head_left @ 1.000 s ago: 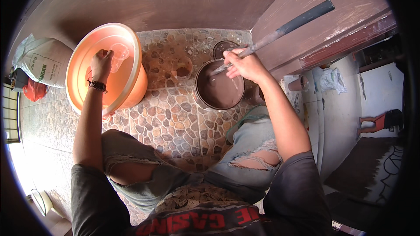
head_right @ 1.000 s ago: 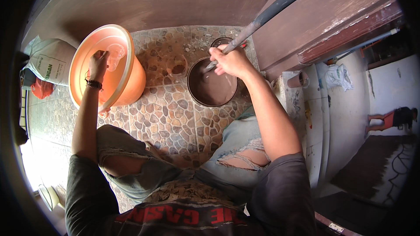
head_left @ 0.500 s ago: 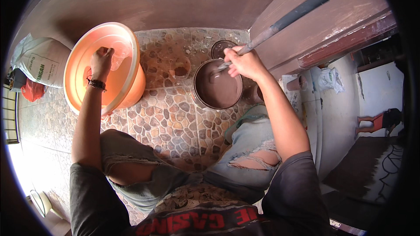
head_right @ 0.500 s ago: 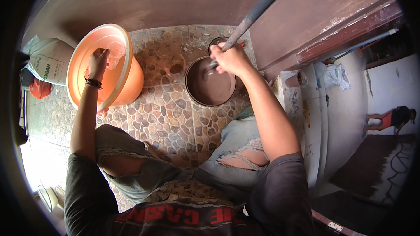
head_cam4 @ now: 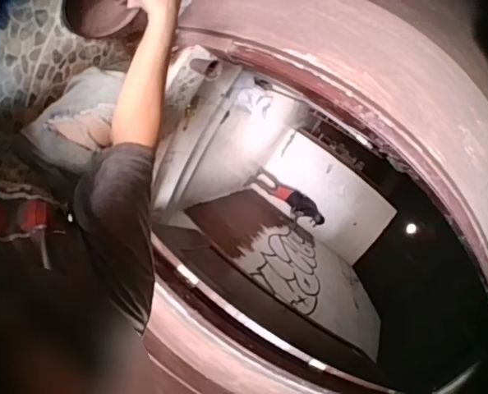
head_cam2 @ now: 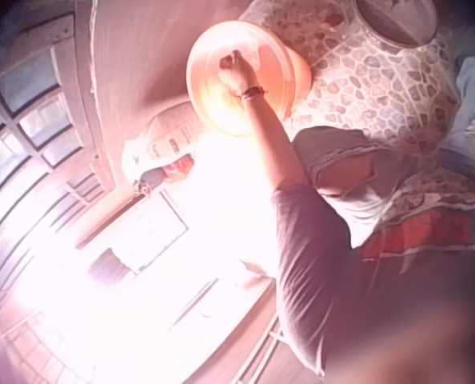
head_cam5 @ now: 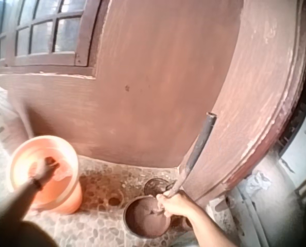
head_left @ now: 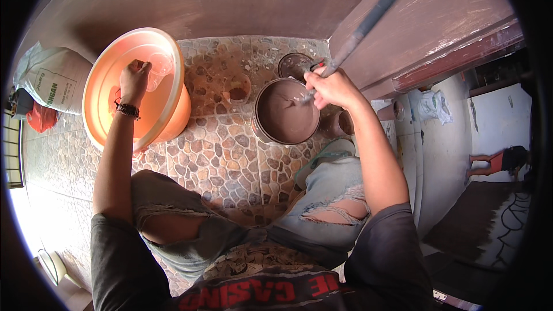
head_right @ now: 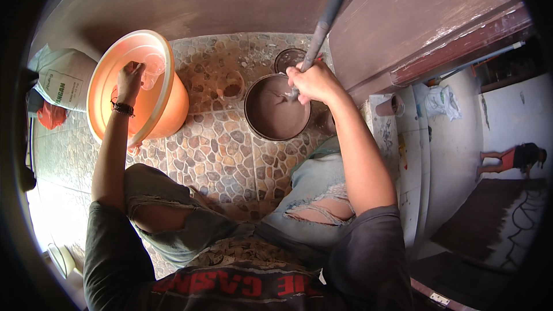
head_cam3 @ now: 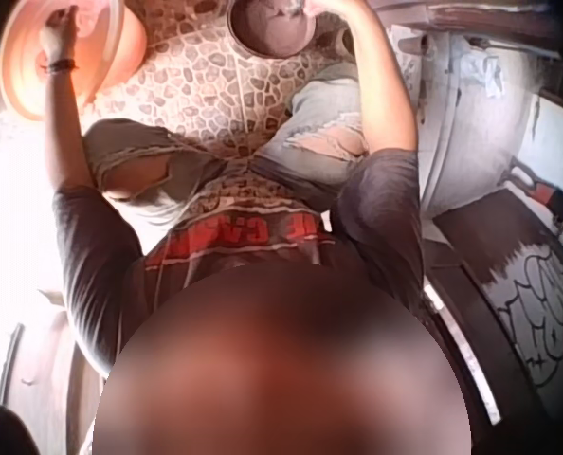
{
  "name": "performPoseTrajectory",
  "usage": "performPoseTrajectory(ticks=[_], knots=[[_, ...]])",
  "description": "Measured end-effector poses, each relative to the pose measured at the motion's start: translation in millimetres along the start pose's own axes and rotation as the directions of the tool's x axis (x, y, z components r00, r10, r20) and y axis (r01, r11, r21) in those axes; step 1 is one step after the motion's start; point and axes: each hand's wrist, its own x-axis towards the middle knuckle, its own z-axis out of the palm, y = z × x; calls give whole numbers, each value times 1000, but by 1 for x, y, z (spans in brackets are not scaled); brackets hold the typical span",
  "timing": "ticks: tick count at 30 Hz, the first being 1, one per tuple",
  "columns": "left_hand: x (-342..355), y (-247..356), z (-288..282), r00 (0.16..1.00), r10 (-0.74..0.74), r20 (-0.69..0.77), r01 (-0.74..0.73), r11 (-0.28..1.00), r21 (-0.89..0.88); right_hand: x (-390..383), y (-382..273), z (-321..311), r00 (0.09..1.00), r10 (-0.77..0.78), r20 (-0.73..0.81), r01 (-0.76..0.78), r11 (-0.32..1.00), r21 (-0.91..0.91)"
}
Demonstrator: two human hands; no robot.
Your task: The person pours water from a plastic cup into a paint bucket and stirs the mixture with a long metal rod. They then use a small cup to scoop paint from the bucket and pour it back, repeating the process.
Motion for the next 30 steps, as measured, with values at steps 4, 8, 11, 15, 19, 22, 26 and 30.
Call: performPoseTrajectory(ticks=[4,8,11,15,19,22,26,30], knots=[[1,1,0,1000,-27,-1,27,1000,5,-11,-4,14,980,-13,197,-22,985,173],[0,4,3,1000,0,-5,0,1000,10,-28,-18,-12,998,-57,6,51,933,357],[0,3,6,1000,-11,-17,12,999,45,-67,-35,-51,982,-70,-176,132,919,372],[6,0,6,997,-2,-78,11,994,109,-116,-56,-63,918,-66,-390,182,946,268],[8,-1,0,990,-43,-133,52,996,70,-147,-73,-60,855,-56,-516,211,946,247],[5,3,-1,989,-63,-134,74,994,75,-162,-80,-62,800,-80,-595,261,939,223],[2,12,0,991,-63,-115,77,990,116,-168,-79,-62,738,-49,-673,286,926,247],[-3,19,1,994,-37,-105,44,997,63,-170,-78,-64,746,-41,-665,281,924,258]])
